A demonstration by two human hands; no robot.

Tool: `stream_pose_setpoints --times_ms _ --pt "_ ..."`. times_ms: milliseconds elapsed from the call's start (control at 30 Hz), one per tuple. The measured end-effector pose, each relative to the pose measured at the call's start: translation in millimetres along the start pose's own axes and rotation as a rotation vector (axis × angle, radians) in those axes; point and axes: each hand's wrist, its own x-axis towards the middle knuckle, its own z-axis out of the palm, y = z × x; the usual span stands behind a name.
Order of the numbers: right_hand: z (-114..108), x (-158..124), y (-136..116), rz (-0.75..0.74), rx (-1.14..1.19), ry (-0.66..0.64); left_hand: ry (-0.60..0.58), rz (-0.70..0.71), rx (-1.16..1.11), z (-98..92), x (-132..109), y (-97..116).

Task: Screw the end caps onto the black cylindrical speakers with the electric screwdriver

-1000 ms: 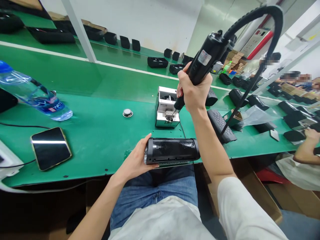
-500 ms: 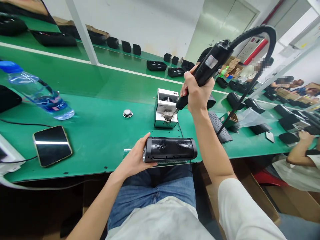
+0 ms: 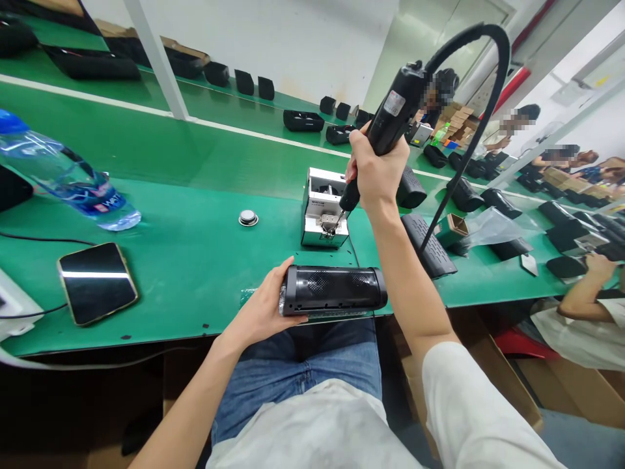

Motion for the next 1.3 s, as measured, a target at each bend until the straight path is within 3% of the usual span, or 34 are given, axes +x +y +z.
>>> stream_pose_setpoints --times_ms 167,300,467,600,833,1000,1100,1300 --pt "-15.6 -10.5 -26.1 0.046 -0.011 -0.027 -0.003 -0.003 0.001 -0.1 0.5 0.8" --pt "-53.2 -20.6 -88.2 0.05 0.007 0.019 0.003 -0.017 0.017 0.1 0.4 -1.7" --pt "-107.7 -44.0 -175.9 0.094 0.111 0.195 -0.007 -0.03 0.034 0.0 1.0 -7.7" --pt "-131.0 -65.4 -210.8 0.128 -0.034 0.259 -0.01 -0.076 0.051 -1.1 2.4 -6.5" --pt "-144.2 -90.7 -216.7 0.159 -0.047 0.333 -0.007 -0.12 0.081 -4.8 5.3 5.4" --pt "-159.6 -95.8 -208.8 0.117 -0.013 0.269 -0.001 -0.145 0.069 -4.0 6.4 2.4" --pt "-168.1 -99.3 -199.6 0.016 0.068 0.202 0.01 -0.159 0.061 -3.5 6.2 -2.3" --pt "-170.0 -106.6 -193.1 -0.038 0.059 0.17 -0.003 -0.162 0.073 -2.2 7.1 -1.5"
